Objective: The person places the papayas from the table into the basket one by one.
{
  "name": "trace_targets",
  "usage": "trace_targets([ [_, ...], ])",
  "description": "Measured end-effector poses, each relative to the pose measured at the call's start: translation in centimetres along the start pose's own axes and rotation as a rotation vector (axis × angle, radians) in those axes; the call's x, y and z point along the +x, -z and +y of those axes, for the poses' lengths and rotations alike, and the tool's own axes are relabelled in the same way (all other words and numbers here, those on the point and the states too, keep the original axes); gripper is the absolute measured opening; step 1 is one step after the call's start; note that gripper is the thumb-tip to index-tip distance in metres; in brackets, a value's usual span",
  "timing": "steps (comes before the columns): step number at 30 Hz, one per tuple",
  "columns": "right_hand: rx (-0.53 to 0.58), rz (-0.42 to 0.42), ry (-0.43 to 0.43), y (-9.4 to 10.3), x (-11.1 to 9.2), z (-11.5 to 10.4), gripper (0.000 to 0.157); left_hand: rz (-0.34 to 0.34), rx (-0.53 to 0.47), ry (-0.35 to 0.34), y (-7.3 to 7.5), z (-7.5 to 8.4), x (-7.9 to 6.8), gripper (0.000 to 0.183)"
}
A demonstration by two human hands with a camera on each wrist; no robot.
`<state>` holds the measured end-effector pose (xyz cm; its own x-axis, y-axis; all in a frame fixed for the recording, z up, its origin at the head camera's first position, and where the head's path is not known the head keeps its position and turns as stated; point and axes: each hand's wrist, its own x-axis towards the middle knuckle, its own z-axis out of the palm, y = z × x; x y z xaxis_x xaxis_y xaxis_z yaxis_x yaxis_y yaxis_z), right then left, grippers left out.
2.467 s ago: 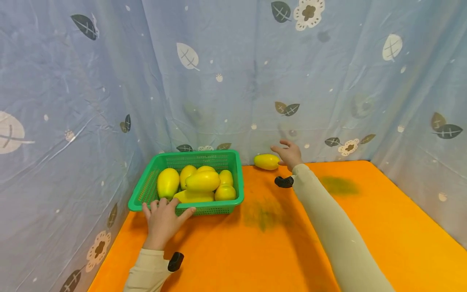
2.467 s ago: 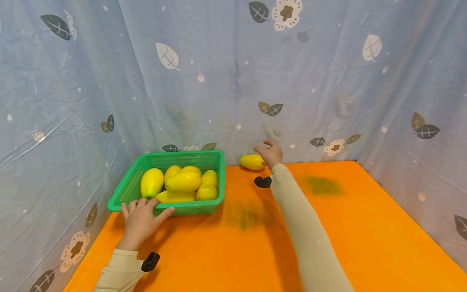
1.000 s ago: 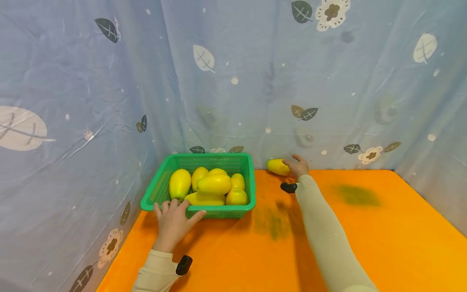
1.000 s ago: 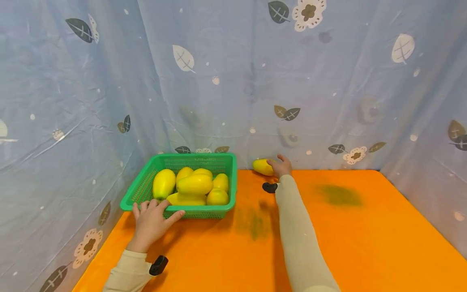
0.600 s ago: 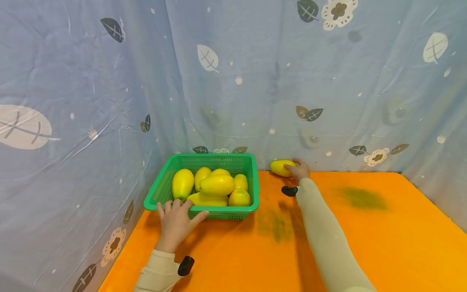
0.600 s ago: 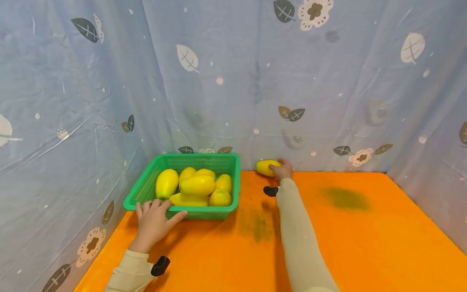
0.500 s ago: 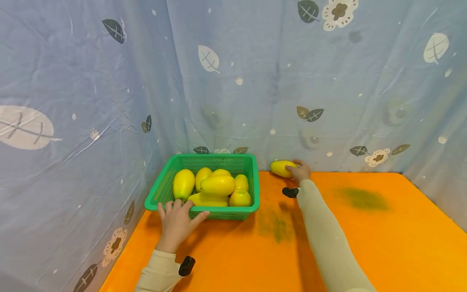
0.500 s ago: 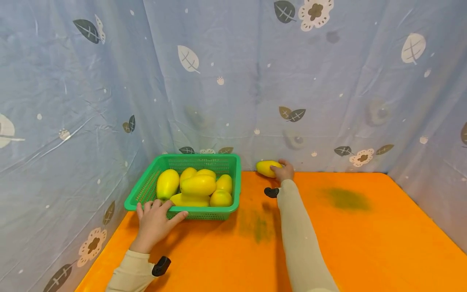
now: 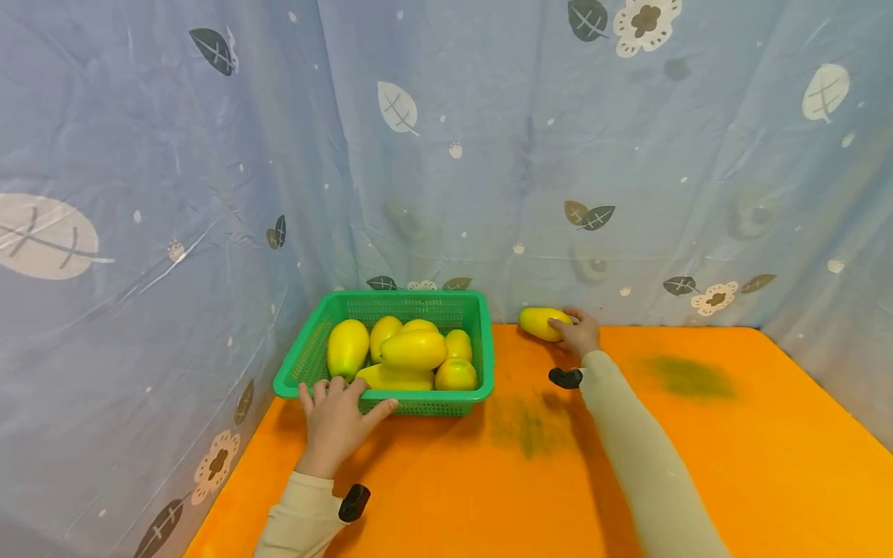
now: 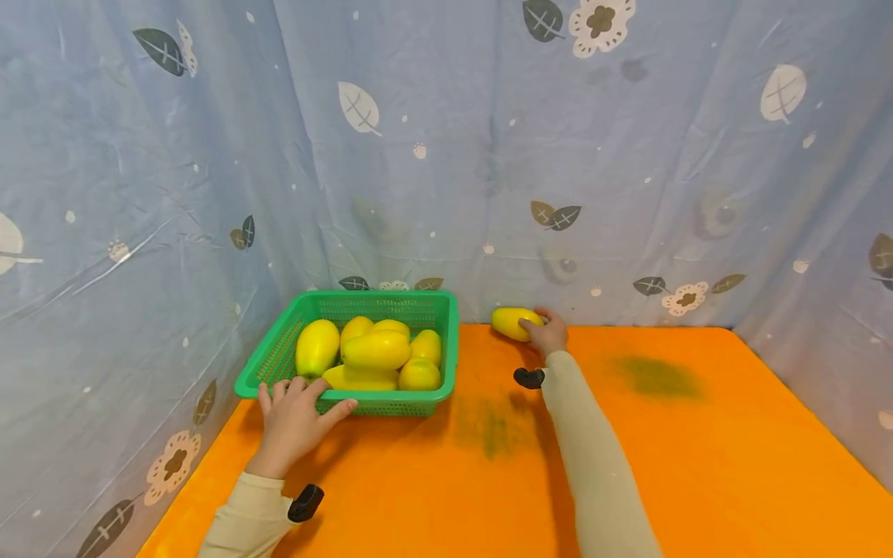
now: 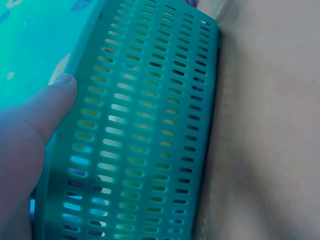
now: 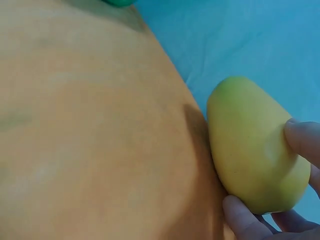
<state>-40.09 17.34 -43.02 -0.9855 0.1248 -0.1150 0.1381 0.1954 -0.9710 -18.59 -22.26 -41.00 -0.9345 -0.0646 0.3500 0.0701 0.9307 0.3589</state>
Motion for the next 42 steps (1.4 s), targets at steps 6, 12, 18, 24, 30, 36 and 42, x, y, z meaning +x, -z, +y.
trace_targets([
  [6, -0.062, -0.049, 0.053, 1.0, -2.1, -1.1, 0.068, -0.023, 0.004, 0.007, 0.0, -0.1, 0.0, 0.058],
  [12, -0.056, -0.132, 0.104, 0.5, -4.9, -3.9, 0.068, -0.033, 0.012, 0.012, -0.1, -0.5, -0.1, 0.060],
  [18, -0.056, -0.187, 0.139, -0.1, -8.0, -7.4, 0.066, -0.028, 0.012, 0.009, 0.1, -0.6, -0.1, 0.061],
  [24, -0.074, -0.240, 0.195, -0.7, -11.4, -10.2, 0.062, -0.015, 0.018, -0.007, 0.4, -0.5, -0.1, 0.062],
  [30, -0.101, -0.250, 0.211, -1.3, -13.3, -11.3, 0.060, -0.024, 0.021, -0.014, 0.3, -0.3, -0.1, 0.061],
  [36, -0.112, -0.261, 0.201, -2.9, -14.2, -12.1, 0.059, -0.023, 0.022, -0.017, 0.3, -0.3, 0.0, 0.064],
  [42, -0.101, -0.247, 0.182, -5.4, -13.9, -13.1, 0.058, -0.020, 0.014, -0.023, 0.2, -0.4, 0.0, 0.064],
])
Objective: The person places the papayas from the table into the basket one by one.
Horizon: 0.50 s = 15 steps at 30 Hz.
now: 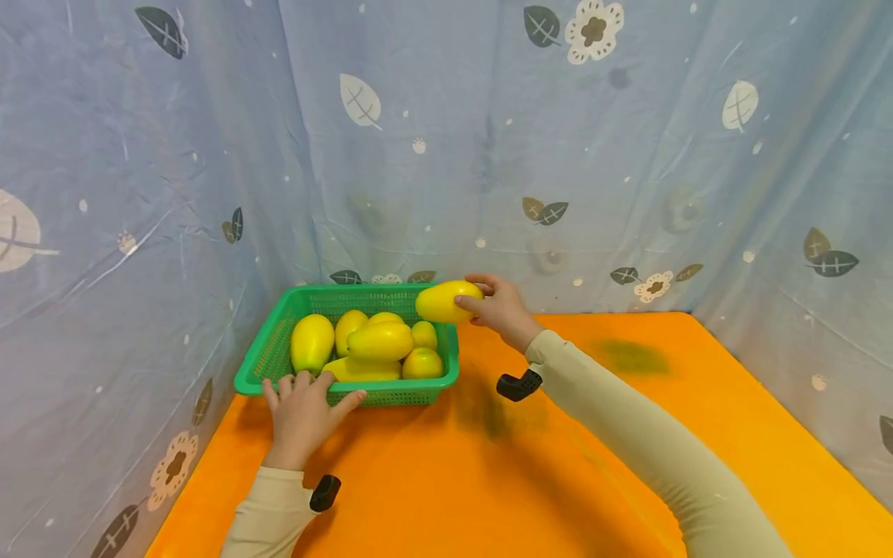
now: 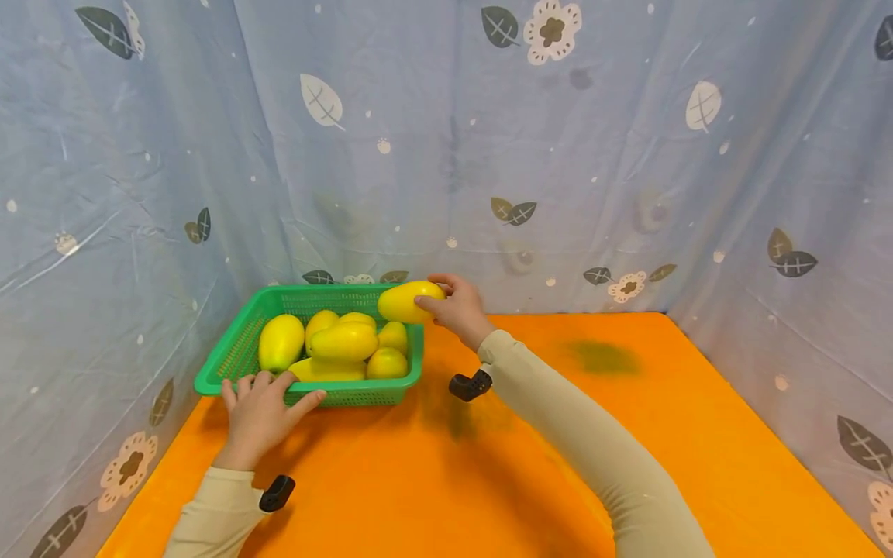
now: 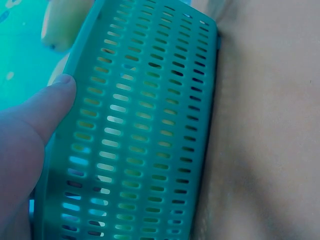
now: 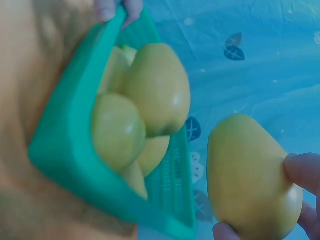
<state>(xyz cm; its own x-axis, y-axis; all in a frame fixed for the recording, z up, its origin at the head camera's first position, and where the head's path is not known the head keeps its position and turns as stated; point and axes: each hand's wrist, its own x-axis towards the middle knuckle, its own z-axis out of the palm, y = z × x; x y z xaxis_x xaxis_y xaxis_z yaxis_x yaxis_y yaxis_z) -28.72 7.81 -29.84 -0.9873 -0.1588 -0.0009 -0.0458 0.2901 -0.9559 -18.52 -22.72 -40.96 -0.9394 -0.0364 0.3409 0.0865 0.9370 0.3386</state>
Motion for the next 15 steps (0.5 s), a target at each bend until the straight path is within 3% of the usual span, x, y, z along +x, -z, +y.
trace_targets([
  [8, 0.060, 0.014, -0.003, -2.7, 1.9, -0.5, 0.058, -0.011, 0.006, 0.006, -0.1, 0.0, 0.1, 0.063],
  [15, 0.032, 0.066, -0.011, -4.4, 3.3, 0.5, 0.057, 0.011, 0.006, -0.004, -0.1, -0.1, 0.1, 0.061],
])
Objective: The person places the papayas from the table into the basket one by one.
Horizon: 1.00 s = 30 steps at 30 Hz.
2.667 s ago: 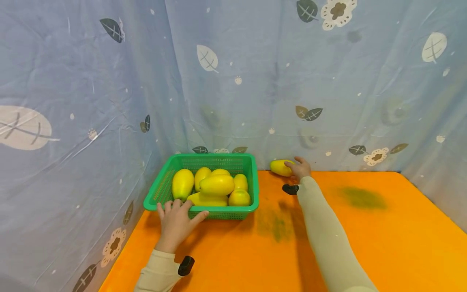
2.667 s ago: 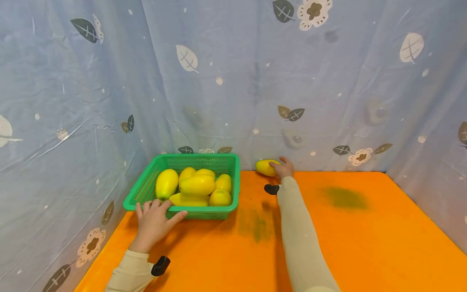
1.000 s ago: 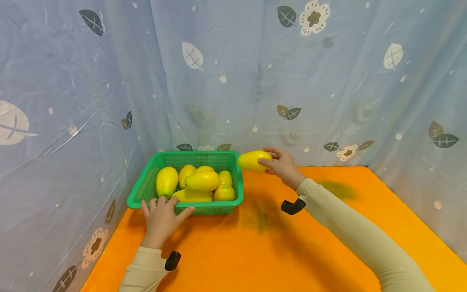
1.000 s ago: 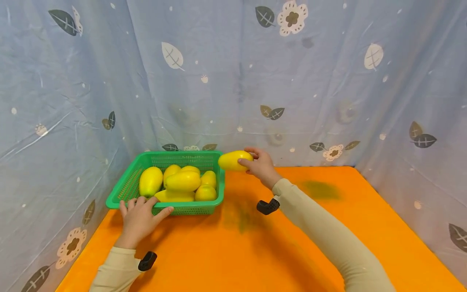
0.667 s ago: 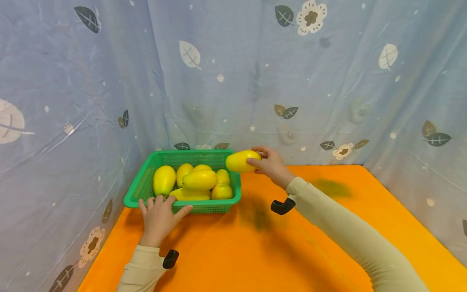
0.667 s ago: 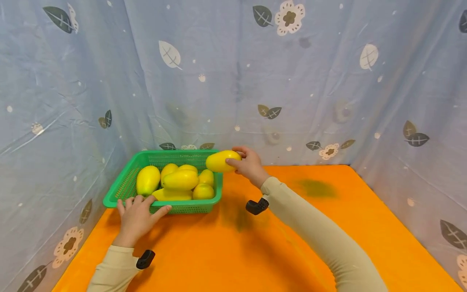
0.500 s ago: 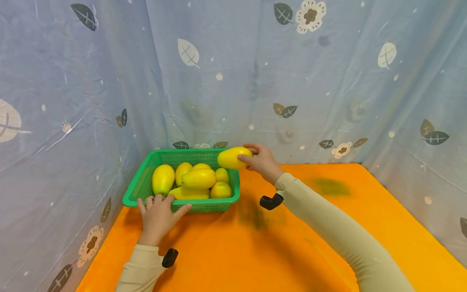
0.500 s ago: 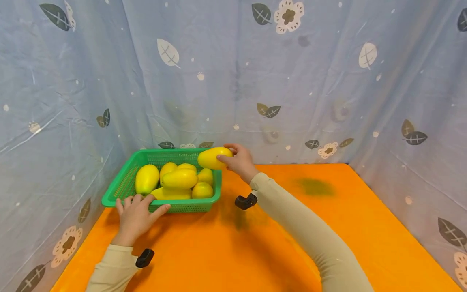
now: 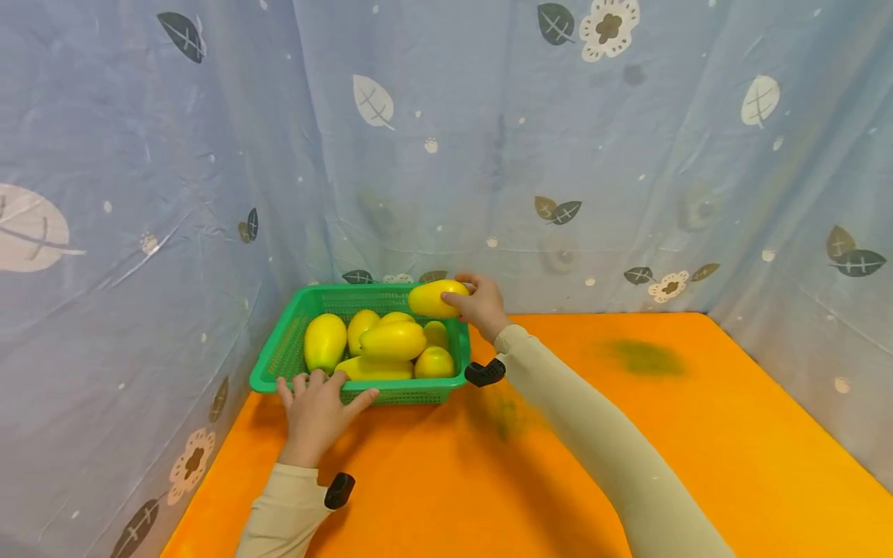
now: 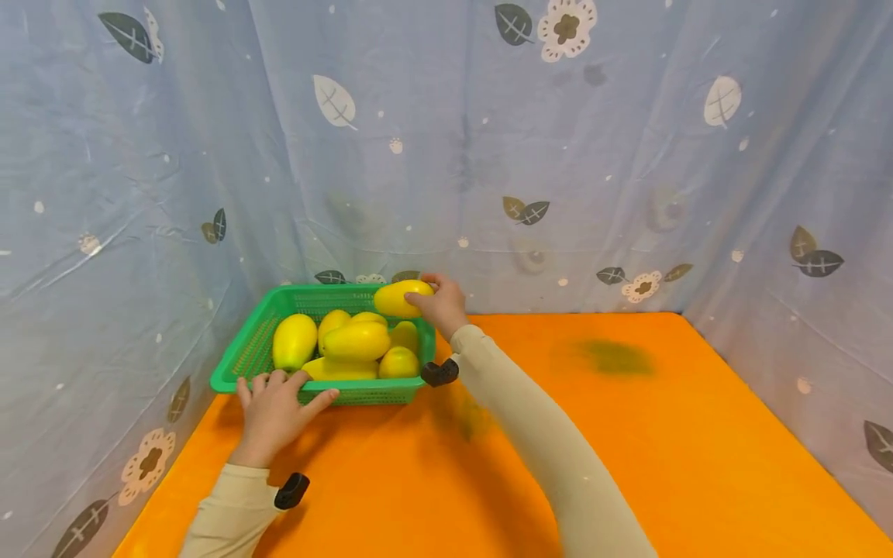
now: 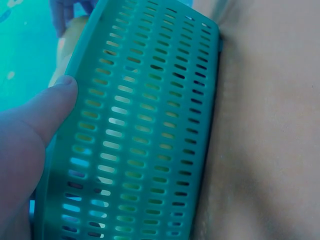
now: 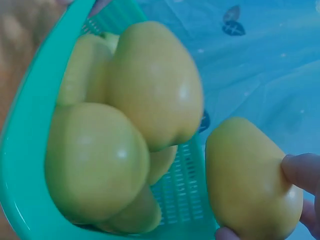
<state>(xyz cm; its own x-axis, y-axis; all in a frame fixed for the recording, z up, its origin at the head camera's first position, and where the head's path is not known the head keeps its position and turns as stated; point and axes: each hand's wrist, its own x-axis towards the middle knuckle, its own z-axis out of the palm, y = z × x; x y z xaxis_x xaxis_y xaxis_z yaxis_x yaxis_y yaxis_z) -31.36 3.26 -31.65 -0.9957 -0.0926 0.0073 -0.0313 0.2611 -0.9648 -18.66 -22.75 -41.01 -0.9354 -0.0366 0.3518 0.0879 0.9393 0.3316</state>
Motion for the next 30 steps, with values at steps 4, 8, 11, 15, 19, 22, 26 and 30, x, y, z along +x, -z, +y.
trace_targets([
  [4, -0.073, 0.026, 0.007, -0.8, 0.3, 0.8, 0.057, 0.001, -0.004, -0.005, -0.1, 0.1, 0.0, 0.061],
  [8, -0.210, 0.051, 0.052, -1.7, 0.5, 1.3, 0.056, 0.007, -0.007, 0.001, -0.1, 0.2, 0.0, 0.060],
  [11, -0.284, 0.065, 0.073, -2.3, 0.6, 1.3, 0.053, -0.005, -0.006, 0.012, -0.1, 0.1, 0.0, 0.061],
  [15, -0.305, 0.071, 0.056, -2.7, 0.6, 1.2, 0.053, -0.020, -0.008, 0.023, 0.0, 0.0, 0.1, 0.063],
  [19, -0.285, 0.061, 0.011, -2.6, 0.4, 1.2, 0.056, -0.021, -0.009, 0.023, 0.0, 0.2, 0.1, 0.063],
  [22, -0.274, 0.056, 0.003, -2.5, 0.4, 1.3, 0.057, -0.019, -0.007, 0.021, 0.1, 0.2, 0.1, 0.063],
  [26, -0.271, 0.060, 0.005, -2.4, 0.4, 1.4, 0.057, -0.025, -0.005, 0.023, 0.2, 0.3, 0.1, 0.063],
  [30, -0.249, 0.058, -0.012, -2.2, 0.3, 1.6, 0.057, -0.031, -0.007, 0.027, 0.2, 0.3, 0.1, 0.063],
])
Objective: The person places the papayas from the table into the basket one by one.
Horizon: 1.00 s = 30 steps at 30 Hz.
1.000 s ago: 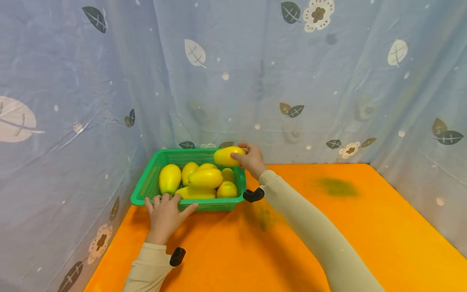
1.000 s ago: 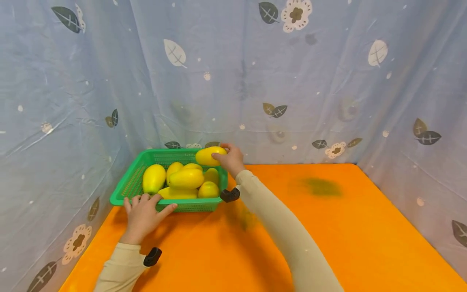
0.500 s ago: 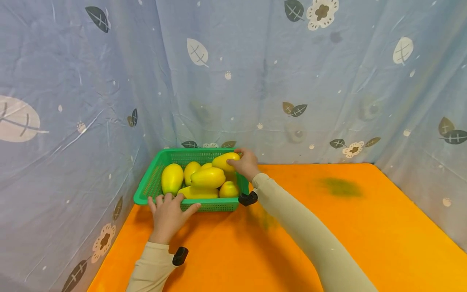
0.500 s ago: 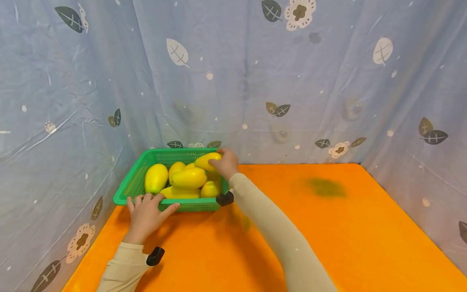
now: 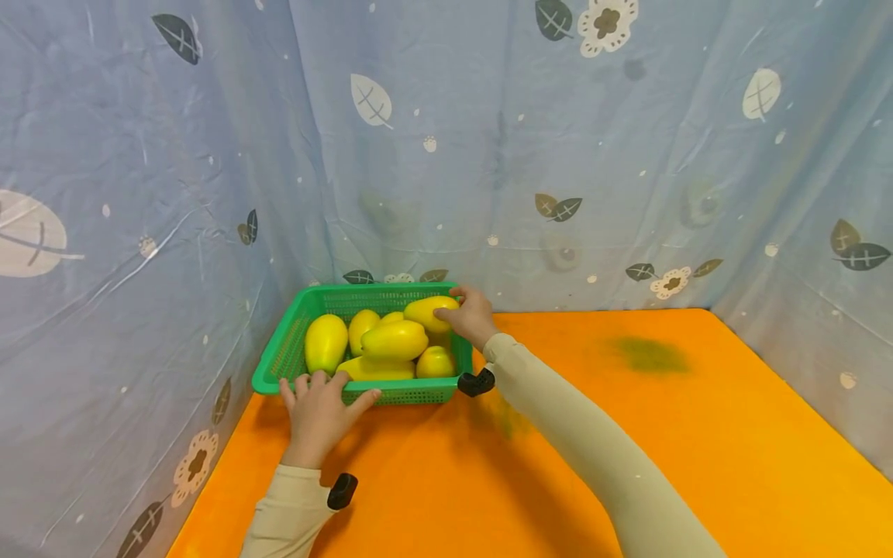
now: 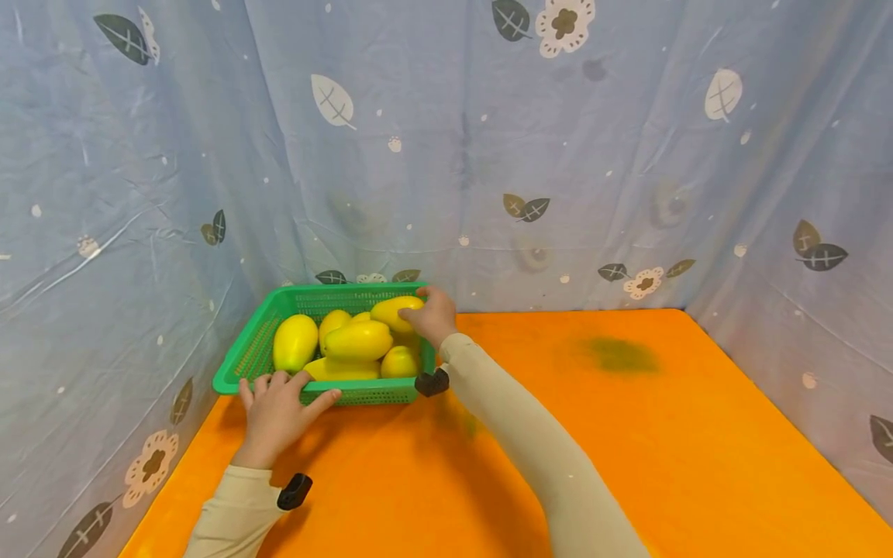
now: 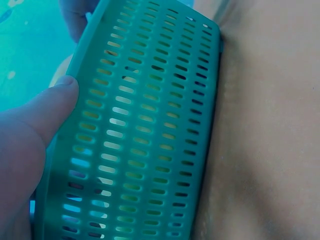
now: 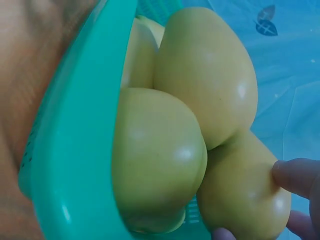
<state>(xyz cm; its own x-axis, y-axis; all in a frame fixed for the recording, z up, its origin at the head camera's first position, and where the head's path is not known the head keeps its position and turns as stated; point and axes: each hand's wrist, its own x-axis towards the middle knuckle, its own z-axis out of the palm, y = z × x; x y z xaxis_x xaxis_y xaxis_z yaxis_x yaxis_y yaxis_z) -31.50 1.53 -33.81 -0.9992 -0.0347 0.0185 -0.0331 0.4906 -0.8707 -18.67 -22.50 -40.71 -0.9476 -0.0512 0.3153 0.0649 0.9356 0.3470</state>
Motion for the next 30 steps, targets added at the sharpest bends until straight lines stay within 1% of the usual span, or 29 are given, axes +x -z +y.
trace_targets([
  [6, 0.055, -0.041, 0.026, 1.3, -0.9, 0.4, 0.059, 0.011, -0.002, -0.014, 0.1, 0.4, 0.1, 0.063],
  [11, 0.067, -0.068, 0.064, 2.4, -2.1, 0.8, 0.058, 0.029, -0.001, -0.025, 0.5, 0.5, 0.3, 0.062],
  [15, 0.040, -0.074, 0.107, 3.4, -3.3, 1.6, 0.057, 0.010, 0.000, -0.023, 0.6, 0.6, 0.2, 0.065],
  [17, 0.012, -0.079, 0.138, 4.1, -4.1, 2.3, 0.055, 0.000, -0.001, -0.020, 0.6, 0.6, 0.1, 0.066],
  [19, -0.023, -0.085, 0.151, 4.8, -5.0, 3.2, 0.054, -0.006, -0.006, -0.015, 0.6, 0.6, 0.0, 0.067],
  [23, -0.060, -0.100, 0.136, 7.0, -7.3, 5.2, 0.055, -0.013, -0.011, -0.005, 0.5, 0.4, -0.4, 0.068],
  [26, -0.076, -0.100, 0.110, 9.2, -8.9, 7.1, 0.056, -0.018, -0.003, -0.007, 0.4, 0.2, -0.5, 0.069],
  [30, -0.145, -0.063, 0.141, 12.6, -10.9, 9.6, 0.058, -0.030, 0.008, -0.010, 0.4, -0.2, -0.5, 0.072],
])
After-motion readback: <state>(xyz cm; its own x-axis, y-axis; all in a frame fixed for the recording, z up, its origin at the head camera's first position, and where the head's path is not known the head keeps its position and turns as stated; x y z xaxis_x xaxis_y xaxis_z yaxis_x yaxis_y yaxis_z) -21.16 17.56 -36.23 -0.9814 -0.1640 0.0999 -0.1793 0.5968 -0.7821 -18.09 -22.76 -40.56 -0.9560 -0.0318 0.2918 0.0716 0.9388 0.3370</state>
